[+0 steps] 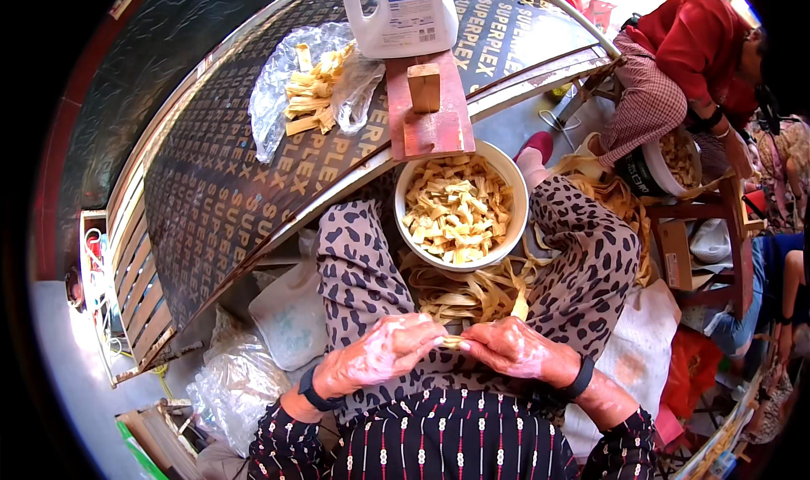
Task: The person picks up long strips of bean curd skin from their lap, folds and rolls them into small knots, and places the completed knots into a white bucket.
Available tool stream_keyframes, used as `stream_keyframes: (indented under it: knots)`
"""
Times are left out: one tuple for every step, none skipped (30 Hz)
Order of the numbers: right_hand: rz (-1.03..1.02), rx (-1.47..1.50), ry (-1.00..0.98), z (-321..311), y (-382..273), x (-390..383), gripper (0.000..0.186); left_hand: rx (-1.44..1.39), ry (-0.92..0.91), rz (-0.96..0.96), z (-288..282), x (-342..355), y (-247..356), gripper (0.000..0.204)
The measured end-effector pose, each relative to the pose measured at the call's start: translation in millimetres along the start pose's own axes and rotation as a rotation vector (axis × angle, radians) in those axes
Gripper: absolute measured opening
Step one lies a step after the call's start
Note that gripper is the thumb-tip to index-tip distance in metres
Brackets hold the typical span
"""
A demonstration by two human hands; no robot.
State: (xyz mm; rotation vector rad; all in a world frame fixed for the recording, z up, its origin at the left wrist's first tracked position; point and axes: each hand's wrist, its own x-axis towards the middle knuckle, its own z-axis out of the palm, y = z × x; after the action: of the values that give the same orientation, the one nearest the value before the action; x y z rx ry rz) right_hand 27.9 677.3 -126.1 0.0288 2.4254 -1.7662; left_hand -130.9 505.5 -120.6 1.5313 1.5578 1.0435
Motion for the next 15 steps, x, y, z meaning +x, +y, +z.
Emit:
stream_keyframes:
  knots:
    - [0.000, -0.058, -0.016, -0.5, -1.6, 0.7, 0.018, 0.023, -0.021, -0.015, -7.0, -1.5, 1.3, 0.012]
    - [0.001, -0.113, -0.032, -0.3, -3.3, 1.8, 0.019, 0.007, 0.039, 0.009, -4.6, -4.2, 1.5, 0.011]
    - [-0.055, -0.130, -0.029, -3.2, -1.3, 7.8, 0.019, 0.167, 0.054, 0.175, -20.4, -6.6, -7.3, 0.011]
    - [-0.049, -0.128, -0.022, -3.6, -3.6, 9.3, 0.020, 0.111, 0.047, 0.055, -27.2, -10.3, -2.8, 0.009]
    - [-0.043, -0.128, -0.017, -5.7, -4.6, 12.3, 0.021, 0.054, 0.042, -0.064, -35.4, -10.5, 5.0, 0.008]
    - [-0.070, -0.100, -0.003, -8.8, -8.2, 20.0, 0.021, 0.084, 0.046, -0.106, -52.5, -13.4, 11.2, 0.008]
    - [-0.072, -0.055, 0.016, -4.5, -5.5, 21.5, 0.022, 0.114, 0.049, -0.148, -65.7, -15.8, 14.1, 0.007]
    - [-0.085, -0.037, 0.019, -3.4, -7.2, 24.9, 0.022, 0.242, 0.078, 0.025, -64.9, -16.5, 9.6, 0.007]
    - [-0.097, -0.018, 0.021, -2.8, -9.4, 28.2, 0.022, 0.245, 0.080, 0.025, -66.4, -18.5, 11.6, 0.007]
    - [-0.099, -0.020, 0.021, -2.4, -11.7, 30.4, 0.022, 0.287, 0.060, -0.087, -69.2, -19.1, 17.8, 0.012]
    - [-0.098, -0.014, 0.024, -2.1, -12.5, 32.2, 0.023, 0.327, 0.040, -0.198, -71.4, -19.0, 23.8, 0.018]
    - [-0.098, -0.008, 0.025, -1.5, -13.7, 33.6, 0.023, 0.624, 0.151, -0.003, -57.7, -4.5, 38.5, 0.033]
    - [-0.099, -0.012, 0.023, -0.9, -13.7, 34.4, 0.023, 0.546, 0.095, -0.038, -50.6, -4.5, 42.6, 0.043]
    - [-0.121, 0.002, 0.020, -0.4, -13.3, 34.4, 0.023, 0.478, 0.076, 0.004, -40.1, -4.2, 40.6, 0.038]
    - [-0.143, 0.019, 0.012, -0.1, -13.4, 35.7, 0.023, 0.409, 0.058, 0.040, -29.4, -5.2, 30.3, 0.032]
